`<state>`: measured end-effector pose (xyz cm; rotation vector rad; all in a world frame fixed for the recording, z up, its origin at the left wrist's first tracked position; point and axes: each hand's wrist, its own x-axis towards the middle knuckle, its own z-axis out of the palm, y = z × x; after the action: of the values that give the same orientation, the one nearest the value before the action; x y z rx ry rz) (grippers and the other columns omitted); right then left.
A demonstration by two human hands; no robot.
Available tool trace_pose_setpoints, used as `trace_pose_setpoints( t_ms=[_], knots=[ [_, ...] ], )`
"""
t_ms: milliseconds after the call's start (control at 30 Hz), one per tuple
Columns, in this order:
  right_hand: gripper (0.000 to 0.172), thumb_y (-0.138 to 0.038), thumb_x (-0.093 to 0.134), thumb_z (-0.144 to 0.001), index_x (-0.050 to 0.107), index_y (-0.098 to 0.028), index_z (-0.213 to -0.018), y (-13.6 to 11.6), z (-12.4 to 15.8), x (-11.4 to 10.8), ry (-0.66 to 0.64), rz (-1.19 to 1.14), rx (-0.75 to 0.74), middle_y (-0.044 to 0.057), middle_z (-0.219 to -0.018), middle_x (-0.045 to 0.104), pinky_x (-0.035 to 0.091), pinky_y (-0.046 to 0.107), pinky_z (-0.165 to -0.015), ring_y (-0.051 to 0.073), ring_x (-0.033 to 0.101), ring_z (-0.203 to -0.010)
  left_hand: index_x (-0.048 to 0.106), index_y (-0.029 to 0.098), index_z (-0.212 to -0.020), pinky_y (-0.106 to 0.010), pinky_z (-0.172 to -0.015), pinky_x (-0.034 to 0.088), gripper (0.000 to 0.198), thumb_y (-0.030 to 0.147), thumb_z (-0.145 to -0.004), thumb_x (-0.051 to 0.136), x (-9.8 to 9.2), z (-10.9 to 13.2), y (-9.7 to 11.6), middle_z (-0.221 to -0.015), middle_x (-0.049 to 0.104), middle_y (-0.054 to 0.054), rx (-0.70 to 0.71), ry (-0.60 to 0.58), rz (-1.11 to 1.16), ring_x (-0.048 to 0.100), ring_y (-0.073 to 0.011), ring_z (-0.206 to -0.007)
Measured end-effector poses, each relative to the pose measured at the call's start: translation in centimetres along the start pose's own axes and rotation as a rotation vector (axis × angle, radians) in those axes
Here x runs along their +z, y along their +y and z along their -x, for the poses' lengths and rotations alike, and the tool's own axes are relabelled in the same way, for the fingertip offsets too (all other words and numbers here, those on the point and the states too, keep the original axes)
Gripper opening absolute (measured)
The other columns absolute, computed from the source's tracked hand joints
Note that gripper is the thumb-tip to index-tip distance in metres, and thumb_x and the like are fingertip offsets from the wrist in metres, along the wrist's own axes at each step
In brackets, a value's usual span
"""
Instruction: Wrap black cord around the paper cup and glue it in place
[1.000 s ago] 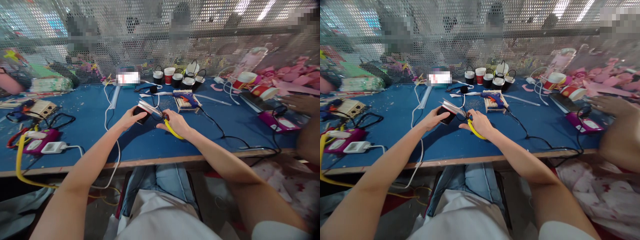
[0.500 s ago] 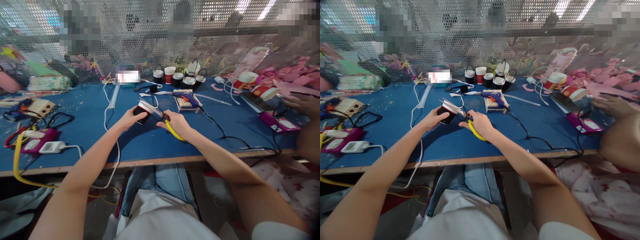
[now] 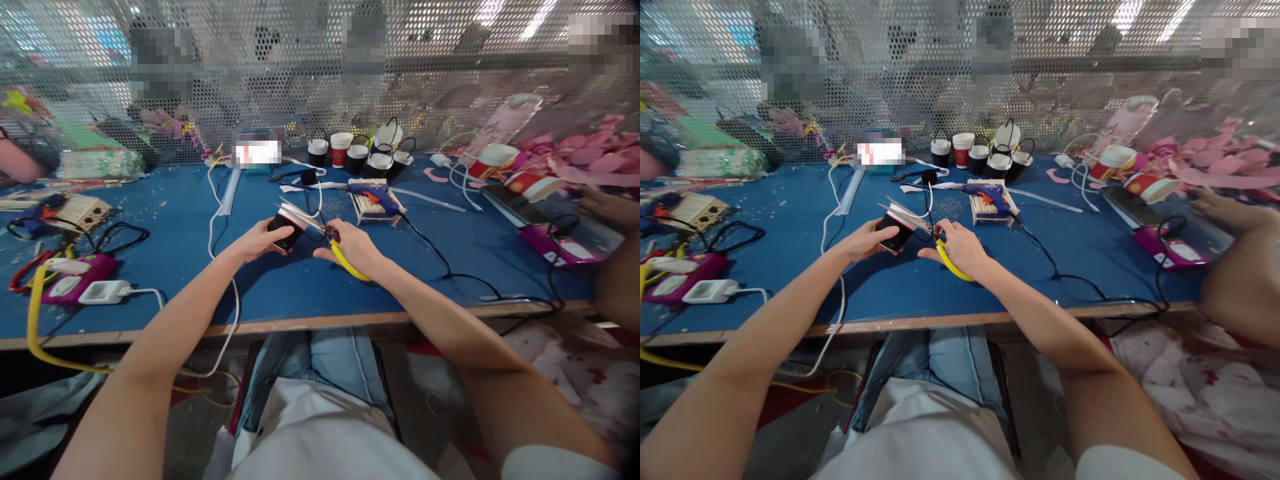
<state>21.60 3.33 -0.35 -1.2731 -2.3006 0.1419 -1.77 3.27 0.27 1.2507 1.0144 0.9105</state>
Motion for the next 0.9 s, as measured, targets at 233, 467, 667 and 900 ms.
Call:
trace_pose_setpoints(
  t_ms=[233, 467, 667, 900],
  knots=[
    [0.052, -0.065, 0.053, -0.072, 0.05, -0.018, -0.094, 0.0, -0.1, 0.1, 0.013, 0.008, 0.0, 0.004, -0.073, 0.054, 0.036, 0.027, -0.061, 0.017, 0.051, -0.065, 0.054, 0.014, -0.104, -0.026, -0.053, 0.052, 0.044, 0.038, -0.07, 0.07, 0.4, 0.0, 0.0, -0.084, 0.063, -0.008, 0.033, 0.037, -0.073, 0.065, -0.0172, -0.064],
    [0.05, -0.065, 0.052, -0.072, 0.053, -0.018, -0.088, -0.4, 0.0, -0.1, 0.016, 0.004, 0.001, 0.001, -0.063, 0.052, 0.031, 0.024, -0.053, 0.012, 0.045, -0.055, 0.055, 0.013, -0.107, -0.029, -0.057, 0.054, 0.051, 0.037, -0.066, 0.073, -0.1, -0.3, -0.3, -0.088, 0.064, -0.008, 0.103, 0.119, -0.142, 0.063, -0.0169, -0.068],
    [0.051, -0.066, 0.051, -0.073, 0.055, -0.017, -0.087, -0.6, 0.2, -0.2, 0.044, 0.018, 0.021, 0.0, -0.06, 0.051, 0.029, 0.023, -0.051, 0.011, 0.042, -0.051, 0.057, 0.012, -0.106, -0.027, -0.061, 0.053, 0.053, 0.038, -0.064, 0.075, -0.4, -0.6, -0.6, -0.088, 0.064, -0.008, 0.11, 0.109, -0.078, 0.062, -0.0146, -0.068],
    [0.053, -0.067, 0.05, -0.072, 0.056, -0.017, -0.089, -0.5, 0.2, 0.0, 0.051, 0.028, 0.03, 0.0, -0.06, 0.051, 0.029, 0.024, -0.051, 0.011, 0.04, -0.051, 0.056, 0.011, -0.107, -0.035, -0.066, 0.054, 0.058, 0.056, -0.07, 0.063, -0.5, -0.1, -0.1, -0.093, 0.066, -0.014, 0.005, -0.033, 0.083, 0.066, -0.021, -0.072]
  ],
)
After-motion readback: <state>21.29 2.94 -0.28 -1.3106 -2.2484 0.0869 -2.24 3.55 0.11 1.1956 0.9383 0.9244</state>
